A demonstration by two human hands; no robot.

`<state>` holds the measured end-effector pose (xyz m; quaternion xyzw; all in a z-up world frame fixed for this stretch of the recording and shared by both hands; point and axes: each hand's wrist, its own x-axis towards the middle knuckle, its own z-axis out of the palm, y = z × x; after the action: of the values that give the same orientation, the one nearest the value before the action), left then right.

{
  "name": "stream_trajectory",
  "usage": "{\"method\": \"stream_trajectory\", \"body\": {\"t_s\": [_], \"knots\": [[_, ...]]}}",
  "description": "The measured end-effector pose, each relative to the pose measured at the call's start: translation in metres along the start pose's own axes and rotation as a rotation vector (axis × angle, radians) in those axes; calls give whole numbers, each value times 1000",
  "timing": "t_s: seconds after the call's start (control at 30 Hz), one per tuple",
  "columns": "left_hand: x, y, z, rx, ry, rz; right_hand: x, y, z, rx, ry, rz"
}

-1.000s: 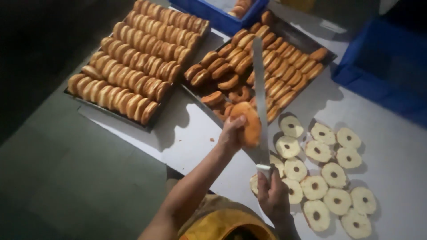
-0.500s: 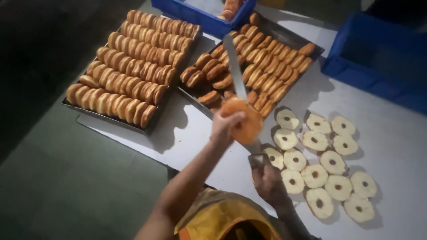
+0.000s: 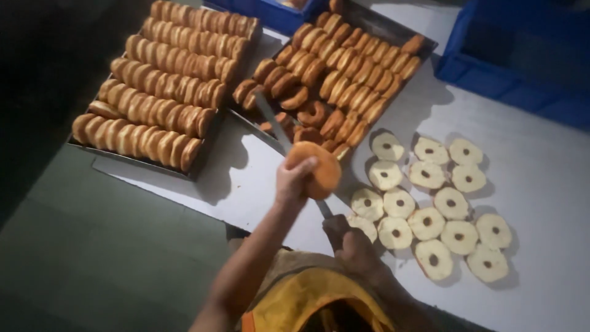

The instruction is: The person repeatedly picks up donuts from a tray, slices them in half with a knife, and places the halves on the table. Another person is visible in the background moving donuts into a blue crate.

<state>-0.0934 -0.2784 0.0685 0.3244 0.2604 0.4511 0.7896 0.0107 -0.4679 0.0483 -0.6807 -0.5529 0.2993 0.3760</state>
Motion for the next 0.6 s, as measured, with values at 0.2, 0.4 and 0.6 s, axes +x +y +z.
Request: {"method": "stream_trajectory", "body": {"t_s": [0.2,0.4,0.6], "knots": [[6,4,-41,-506,-269,-262,-24,85,25,-218,10,-66],[8,-93,-137,-62,92,-479,-25,103,7,444,-409,512],[-4,-116,-119,-344,-241,-585,-39,117,7,693,-229,516]]}}
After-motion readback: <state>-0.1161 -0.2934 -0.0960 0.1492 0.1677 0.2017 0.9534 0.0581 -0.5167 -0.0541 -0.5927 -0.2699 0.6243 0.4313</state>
